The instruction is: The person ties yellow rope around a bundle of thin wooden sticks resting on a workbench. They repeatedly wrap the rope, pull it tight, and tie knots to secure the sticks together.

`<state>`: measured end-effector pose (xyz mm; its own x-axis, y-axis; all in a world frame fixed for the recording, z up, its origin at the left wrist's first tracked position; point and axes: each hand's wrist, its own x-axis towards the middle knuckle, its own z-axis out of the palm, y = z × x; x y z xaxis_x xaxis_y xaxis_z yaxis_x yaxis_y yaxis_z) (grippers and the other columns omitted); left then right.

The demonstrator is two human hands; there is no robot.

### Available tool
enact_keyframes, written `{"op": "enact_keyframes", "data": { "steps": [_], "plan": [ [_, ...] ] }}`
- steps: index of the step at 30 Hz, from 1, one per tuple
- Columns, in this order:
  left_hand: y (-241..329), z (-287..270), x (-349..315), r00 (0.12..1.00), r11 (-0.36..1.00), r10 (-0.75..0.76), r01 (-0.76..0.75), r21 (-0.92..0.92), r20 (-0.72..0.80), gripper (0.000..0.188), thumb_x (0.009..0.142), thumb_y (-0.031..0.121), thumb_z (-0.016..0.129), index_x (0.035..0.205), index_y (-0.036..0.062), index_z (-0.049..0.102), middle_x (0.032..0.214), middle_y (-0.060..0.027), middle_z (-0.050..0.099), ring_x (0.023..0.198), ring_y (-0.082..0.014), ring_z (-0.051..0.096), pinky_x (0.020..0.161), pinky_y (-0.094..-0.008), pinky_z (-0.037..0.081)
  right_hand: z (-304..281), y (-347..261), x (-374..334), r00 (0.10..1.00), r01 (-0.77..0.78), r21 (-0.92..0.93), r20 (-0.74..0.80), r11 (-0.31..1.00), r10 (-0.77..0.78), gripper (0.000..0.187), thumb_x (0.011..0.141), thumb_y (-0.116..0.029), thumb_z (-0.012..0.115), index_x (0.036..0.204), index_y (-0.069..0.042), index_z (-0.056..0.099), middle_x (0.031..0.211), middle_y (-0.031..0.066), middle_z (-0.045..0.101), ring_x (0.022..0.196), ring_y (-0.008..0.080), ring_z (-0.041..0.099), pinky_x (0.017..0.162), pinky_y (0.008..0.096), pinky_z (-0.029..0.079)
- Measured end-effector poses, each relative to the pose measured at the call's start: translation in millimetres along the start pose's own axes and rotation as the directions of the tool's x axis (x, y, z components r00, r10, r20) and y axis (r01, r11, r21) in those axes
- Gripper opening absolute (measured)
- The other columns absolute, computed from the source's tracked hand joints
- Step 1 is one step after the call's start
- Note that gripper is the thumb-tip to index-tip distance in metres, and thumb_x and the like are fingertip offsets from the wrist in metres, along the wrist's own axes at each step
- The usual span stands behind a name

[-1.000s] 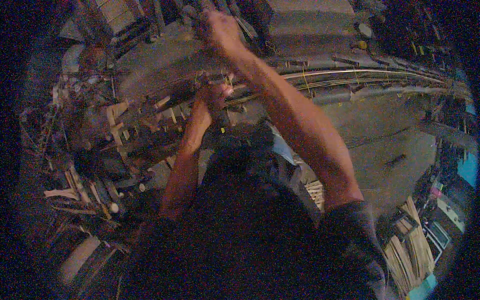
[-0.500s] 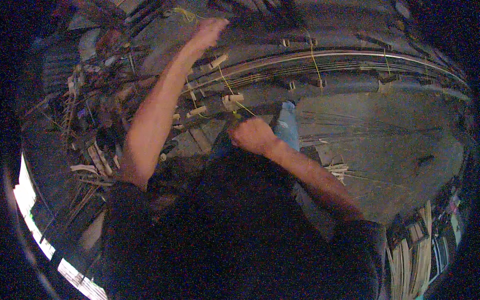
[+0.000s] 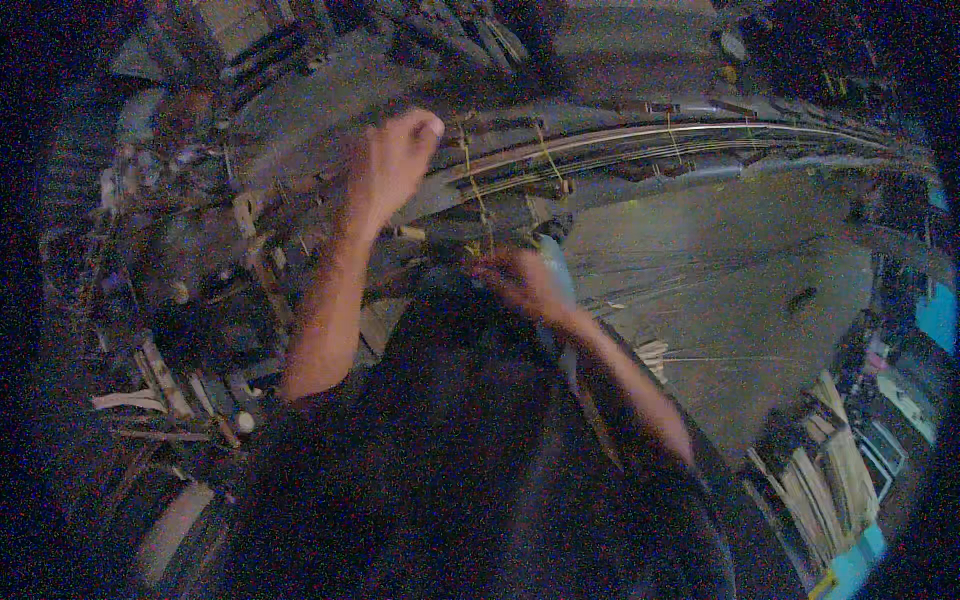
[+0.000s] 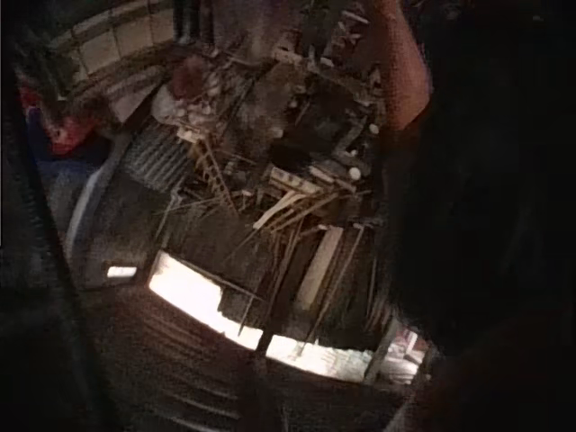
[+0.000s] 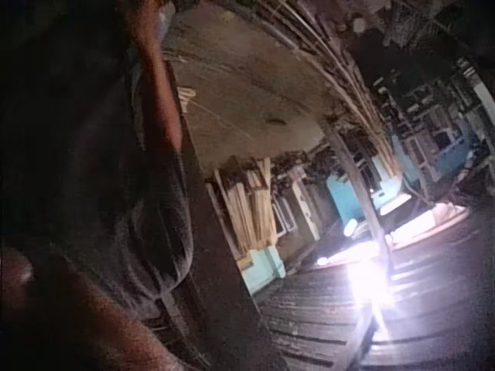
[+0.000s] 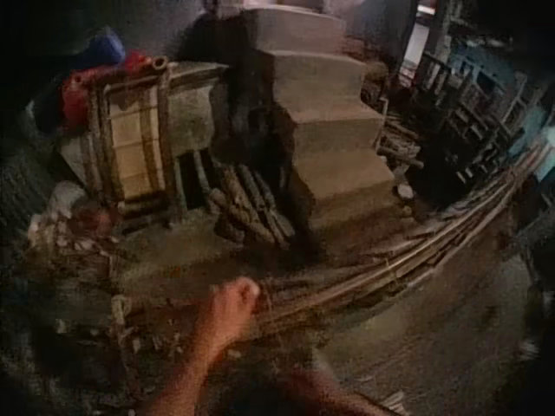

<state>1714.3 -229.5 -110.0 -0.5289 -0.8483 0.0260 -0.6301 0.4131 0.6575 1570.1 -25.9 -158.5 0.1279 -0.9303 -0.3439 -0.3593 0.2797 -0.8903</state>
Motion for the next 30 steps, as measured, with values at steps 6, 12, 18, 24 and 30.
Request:
{"op": "enact_keyframes", "data": {
  "steps": [6, 12, 18, 24, 30],
  "plan": [
    [-21.7, 62.1, -50.3, 1.000, 0.970, -0.007, 0.004, 0.245, 0.009, 0.022, 0.087, 0.026, 0.060, 0.091, 0.0057, 0.068, 0.079, -0.0191, 0.067, 0.078, -0.0369, 0.066, 0.072, -0.0462, 0.053, -59.8, -248.3, 82.1, 0.747, 0.590, -0.726, 0.325, 0.354, -0.580, 0.017, 0.084, -0.013, 0.059, 0.097, -0.004, 0.065, 0.085, 0.0119, 0.064, 0.079, 0.0255, 0.064, 0.073, 0.0394, 0.052],
    [-29.1, 69.3, -42.9, 0.999, 0.991, -0.048, 0.045, 0.128, 0.016, 0.022, 0.087, 0.023, 0.057, 0.084, 0.0029, 0.065, 0.091, -0.0188, 0.066, 0.082, -0.0365, 0.064, 0.073, -0.0481, 0.050, -81.1, -145.9, 190.7, 0.984, 0.174, -0.944, 0.157, 0.280, -0.080, 0.027, 0.085, -0.018, 0.057, 0.109, -0.009, 0.064, 0.083, 0.0120, 0.070, 0.082, 0.0310, 0.067, 0.072, 0.0394, 0.053],
    [0.8, 60.7, -42.1, 0.984, 0.969, -0.170, 0.176, 0.172, -0.044, 0.024, 0.086, 0.029, 0.061, 0.089, 0.0067, 0.069, 0.080, -0.0218, 0.065, 0.077, -0.0393, 0.065, 0.069, -0.0476, 0.052, -71.1, -32.1, 208.7, 0.819, 0.178, 0.199, -0.573, 0.964, -0.033, 0.024, 0.091, -0.024, 0.053, 0.086, -0.002, 0.058, 0.066, 0.0088, 0.060, 0.063, 0.0259, 0.061, 0.057, 0.0396, 0.046],
    [-1.4, 46.0, -40.1, 0.982, 0.984, -0.178, 0.177, 0.022, 0.064, 0.021, 0.087, 0.028, 0.060, 0.093, 0.0096, 0.069, 0.083, -0.0176, 0.067, 0.079, -0.0360, 0.064, 0.070, -0.0438, 0.050, -31.4, -72.3, 33.3, 0.874, 0.483, -0.155, 0.147, 0.862, -0.463, 0.006, 0.083, -0.008, 0.051, 0.082, -0.004, 0.056, 0.072, 0.0140, 0.060, 0.072, 0.0305, 0.062, 0.065, 0.0426, 0.049],
    [33.6, 21.6, -8.9, 0.990, 0.771, -0.079, 0.133, -0.623, 0.113, 0.026, 0.092, 0.031, 0.056, 0.093, 0.0062, 0.064, 0.078, -0.0034, 0.062, 0.068, -0.0166, 0.057, 0.069, -0.0353, 0.046, 50.1, 5.7, 43.7, 0.851, 0.489, -0.376, 0.402, 0.787, -0.337, 0.017, 0.082, -0.026, 0.056, 0.085, -0.010, 0.063, 0.078, 0.0116, 0.066, 0.072, 0.0336, 0.066, 0.060, 0.0445, 0.053]
  ]
}}
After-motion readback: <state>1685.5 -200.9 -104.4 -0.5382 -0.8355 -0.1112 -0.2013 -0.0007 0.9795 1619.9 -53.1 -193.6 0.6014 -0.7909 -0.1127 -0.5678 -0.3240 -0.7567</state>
